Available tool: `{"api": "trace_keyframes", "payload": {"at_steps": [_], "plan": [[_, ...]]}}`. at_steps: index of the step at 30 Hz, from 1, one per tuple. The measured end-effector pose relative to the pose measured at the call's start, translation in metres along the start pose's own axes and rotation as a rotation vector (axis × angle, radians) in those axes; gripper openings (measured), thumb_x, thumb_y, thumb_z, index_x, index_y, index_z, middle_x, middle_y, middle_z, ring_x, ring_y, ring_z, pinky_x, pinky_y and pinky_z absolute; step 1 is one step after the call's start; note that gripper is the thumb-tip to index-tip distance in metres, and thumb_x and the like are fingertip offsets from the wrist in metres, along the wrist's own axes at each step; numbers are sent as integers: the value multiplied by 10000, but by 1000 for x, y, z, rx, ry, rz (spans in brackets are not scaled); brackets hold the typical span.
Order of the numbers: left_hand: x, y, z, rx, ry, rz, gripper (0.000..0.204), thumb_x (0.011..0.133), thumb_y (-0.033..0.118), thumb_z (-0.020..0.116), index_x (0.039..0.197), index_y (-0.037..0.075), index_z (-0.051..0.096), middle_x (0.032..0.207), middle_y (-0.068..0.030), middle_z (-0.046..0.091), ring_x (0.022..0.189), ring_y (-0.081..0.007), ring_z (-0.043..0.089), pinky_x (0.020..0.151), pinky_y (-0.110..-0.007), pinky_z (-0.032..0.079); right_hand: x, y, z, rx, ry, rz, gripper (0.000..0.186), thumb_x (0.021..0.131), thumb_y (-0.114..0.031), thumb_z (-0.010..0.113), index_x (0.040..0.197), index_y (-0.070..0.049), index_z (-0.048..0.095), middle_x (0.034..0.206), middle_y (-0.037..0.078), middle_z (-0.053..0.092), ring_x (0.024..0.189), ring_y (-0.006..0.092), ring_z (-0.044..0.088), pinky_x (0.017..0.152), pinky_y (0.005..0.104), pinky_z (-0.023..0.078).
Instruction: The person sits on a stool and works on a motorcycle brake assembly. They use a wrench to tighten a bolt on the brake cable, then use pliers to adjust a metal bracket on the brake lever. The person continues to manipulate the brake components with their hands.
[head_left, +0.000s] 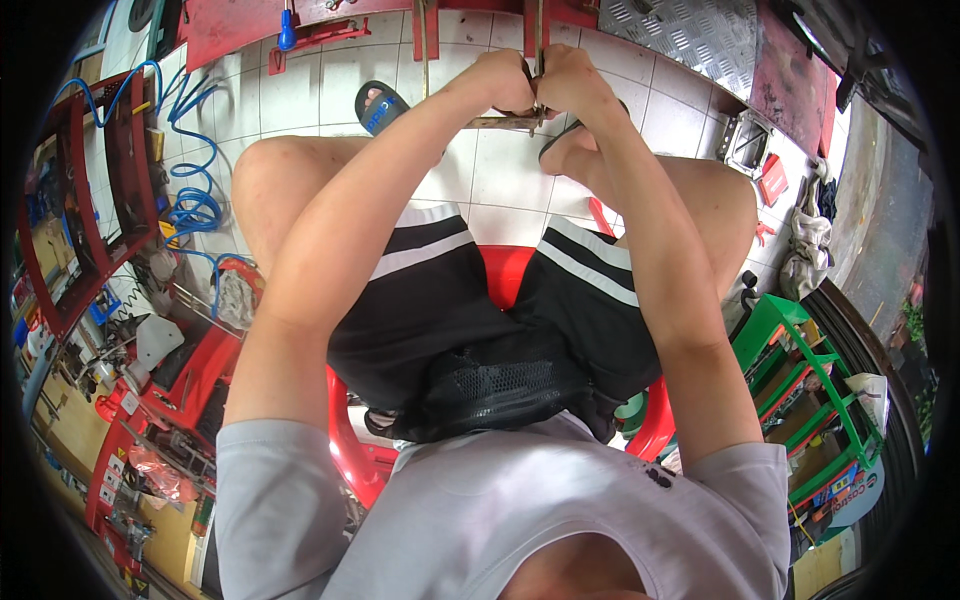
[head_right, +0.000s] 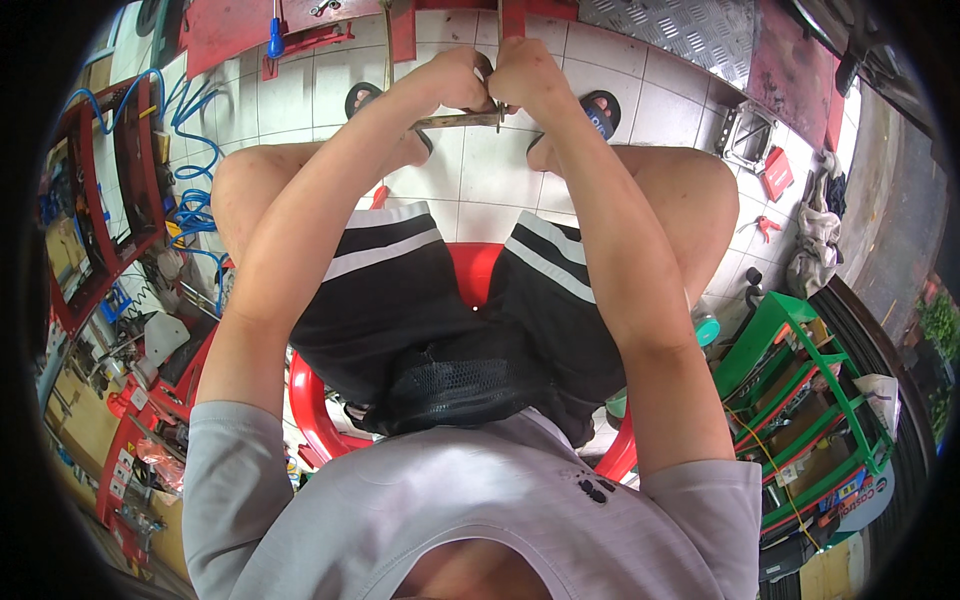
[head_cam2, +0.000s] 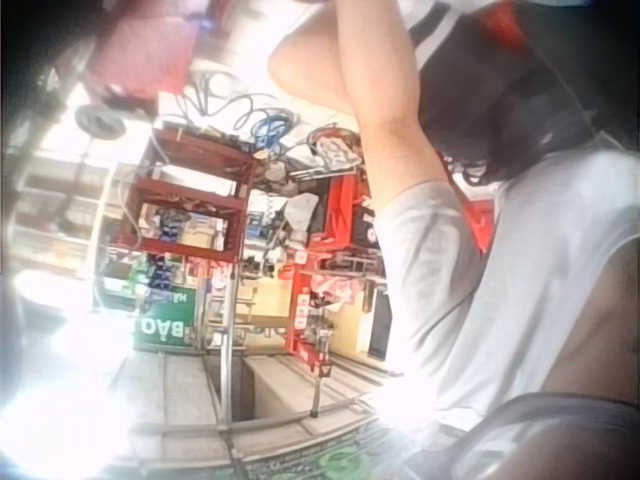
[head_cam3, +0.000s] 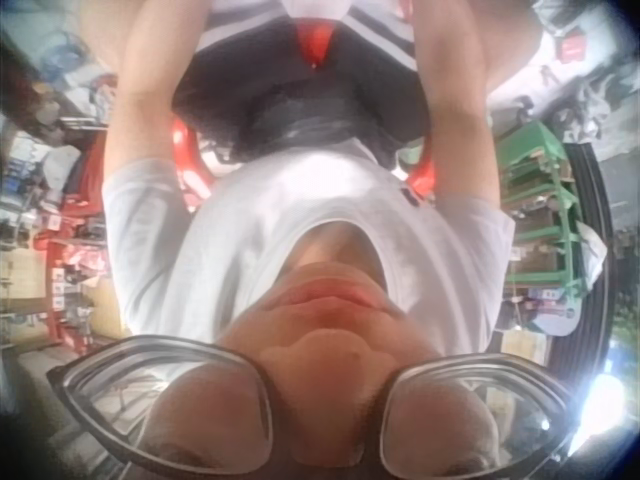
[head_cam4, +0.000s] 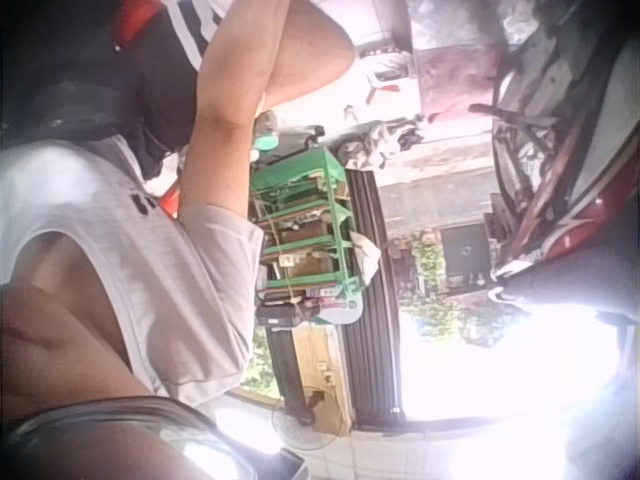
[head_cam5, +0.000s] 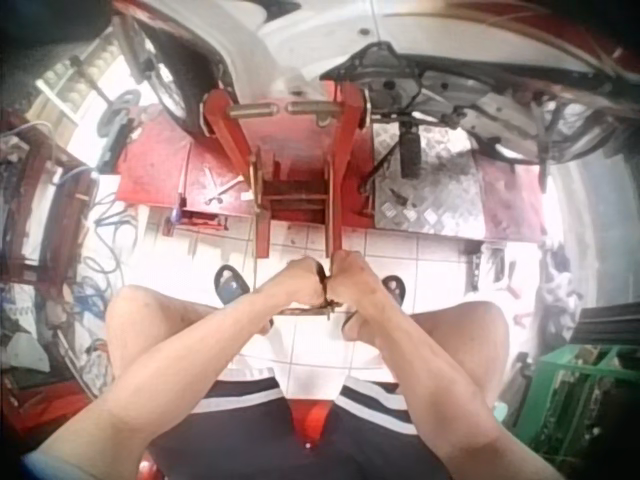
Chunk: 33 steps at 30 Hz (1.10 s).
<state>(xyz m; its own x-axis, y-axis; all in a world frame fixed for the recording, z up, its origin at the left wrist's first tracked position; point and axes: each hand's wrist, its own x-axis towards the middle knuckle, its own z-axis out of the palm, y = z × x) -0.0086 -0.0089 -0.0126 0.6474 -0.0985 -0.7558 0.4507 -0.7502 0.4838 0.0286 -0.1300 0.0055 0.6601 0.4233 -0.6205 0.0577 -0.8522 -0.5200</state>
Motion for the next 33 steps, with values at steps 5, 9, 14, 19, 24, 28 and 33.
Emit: {"api": "trace_keyframes", "payload": {"at_steps": [5,9,14,19,24,28,33], "plan": [[2,6,3,89,-26,2,482,665,144,735,1114,2,628,981,-177,676,916,-263,646,801,-341,497,3,3,2,-27,14,3,258,693,-63,598,877,118,597,708,228,665,647,275,700,607,329,561],[1,5,0,61,-36,6,494,633,158,760,1089,8,642,979,-173,678,918,-273,645,803,-344,501,4,6,5,9,38,-2,271,696,-68,605,895,116,589,705,225,665,664,273,703,613,325,559],[-1,3,-1,99,29,36,492,599,173,792,1047,16,661,972,-164,682,917,-270,648,802,-336,505,2,3,2,-6,19,0,261,696,-66,612,884,113,594,698,222,664,652,267,702,605,320,557],[1,0,-1,31,-27,29,474,619,167,782,1057,29,664,972,-163,681,914,-273,645,804,-339,505,2,1,0,-46,0,-39,245,700,-69,607,851,124,598,686,221,665,648,264,704,605,320,562],[-1,6,-2,131,-50,34,449,647,165,764,1060,16,668,947,-160,684,902,-270,645,800,-344,504,3,3,0,-24,-7,-11,252,709,-74,595,839,142,600,689,223,667,662,268,706,610,316,568],[1,4,-1,129,-20,33,441,637,167,767,1039,7,677,941,-159,685,898,-269,644,791,-343,501,3,3,2,-41,21,-21,259,706,-83,607,846,135,608,699,219,670,664,274,705,622,325,566],[1,0,-2,67,-19,48,492,594,162,783,1046,6,670,932,-161,683,884,-256,642,774,-322,496,5,4,3,-68,29,15,273,699,-81,685,901,91,619,876,276,654,753,362,684,663,378,553]]}}
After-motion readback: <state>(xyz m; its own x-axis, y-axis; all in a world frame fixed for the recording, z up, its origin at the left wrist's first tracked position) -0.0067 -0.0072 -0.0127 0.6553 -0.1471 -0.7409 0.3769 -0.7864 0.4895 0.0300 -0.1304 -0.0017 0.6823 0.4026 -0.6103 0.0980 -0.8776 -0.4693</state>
